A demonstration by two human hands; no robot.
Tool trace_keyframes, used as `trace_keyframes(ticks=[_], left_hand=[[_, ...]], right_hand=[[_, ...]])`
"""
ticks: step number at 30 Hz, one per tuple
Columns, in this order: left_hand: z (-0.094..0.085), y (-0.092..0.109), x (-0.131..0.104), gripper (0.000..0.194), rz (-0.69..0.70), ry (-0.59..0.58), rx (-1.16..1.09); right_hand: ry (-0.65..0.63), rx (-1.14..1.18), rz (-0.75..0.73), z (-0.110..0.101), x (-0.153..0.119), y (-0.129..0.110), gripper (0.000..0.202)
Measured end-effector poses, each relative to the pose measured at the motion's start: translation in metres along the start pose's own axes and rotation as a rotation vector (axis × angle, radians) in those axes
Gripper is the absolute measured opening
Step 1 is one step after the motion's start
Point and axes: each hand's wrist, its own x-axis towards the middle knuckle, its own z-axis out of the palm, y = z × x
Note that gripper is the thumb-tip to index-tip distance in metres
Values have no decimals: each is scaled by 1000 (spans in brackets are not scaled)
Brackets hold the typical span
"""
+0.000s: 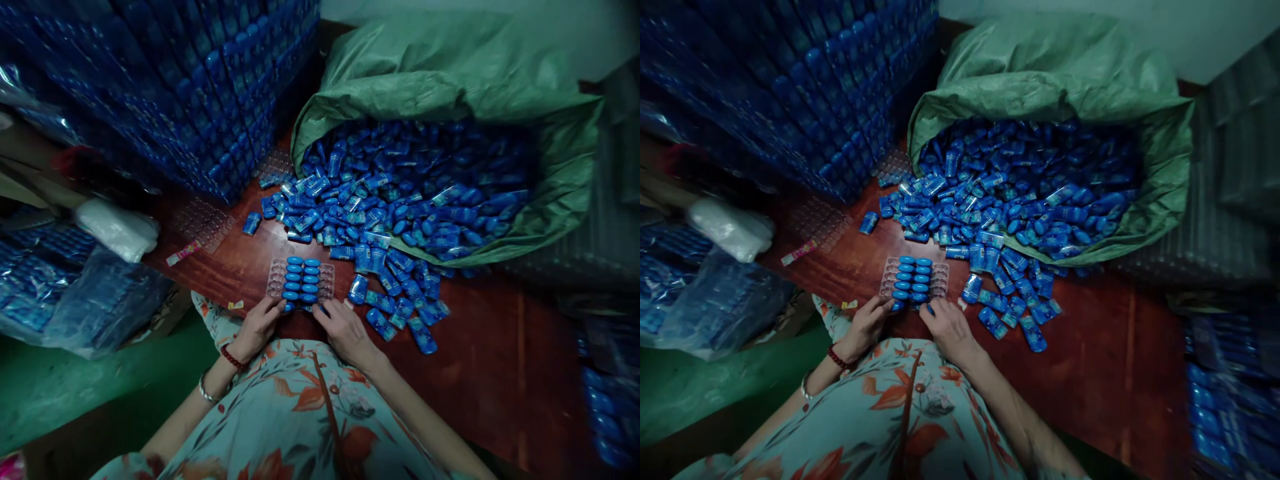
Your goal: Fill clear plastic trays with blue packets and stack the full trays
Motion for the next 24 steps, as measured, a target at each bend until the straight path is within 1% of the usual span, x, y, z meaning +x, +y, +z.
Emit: trace_keyframes(ticks=[2,4,8,11,12,14,17,18,20,22,24], left_hand=[[-2,3,4,29,63,-79,75],[-3,8,7,29,113,-119,145],[-3,14,7,29,160,-123,309],[-3,10,0,36,158,-70,406],[-3,9,-2,40,144,-53,424],[-2,7,-7,47,107,-29,441],[-1,5,-11,48,73,7,412],[-1,4,-10,47,74,22,376],[-1,-1,-4,43,66,60,267],[-3,-12,10,38,-2,123,150],[-6,-29,33,32,-115,196,73]], right_hand=[[-59,-70,-62,-6,5,-5,23],[-130,-112,-107,-11,12,-13,18],[-219,-158,-183,-17,30,-25,13],[-224,-167,-199,-16,36,-26,12],[-207,-166,-184,-15,35,-25,12],[-134,-154,-129,-13,30,-21,14],[40,-63,-44,-9,16,-8,27],[102,-19,-13,-7,12,-1,28],[195,48,85,-6,7,18,25],[221,44,202,-5,8,41,26],[201,-19,277,-6,15,66,27]])
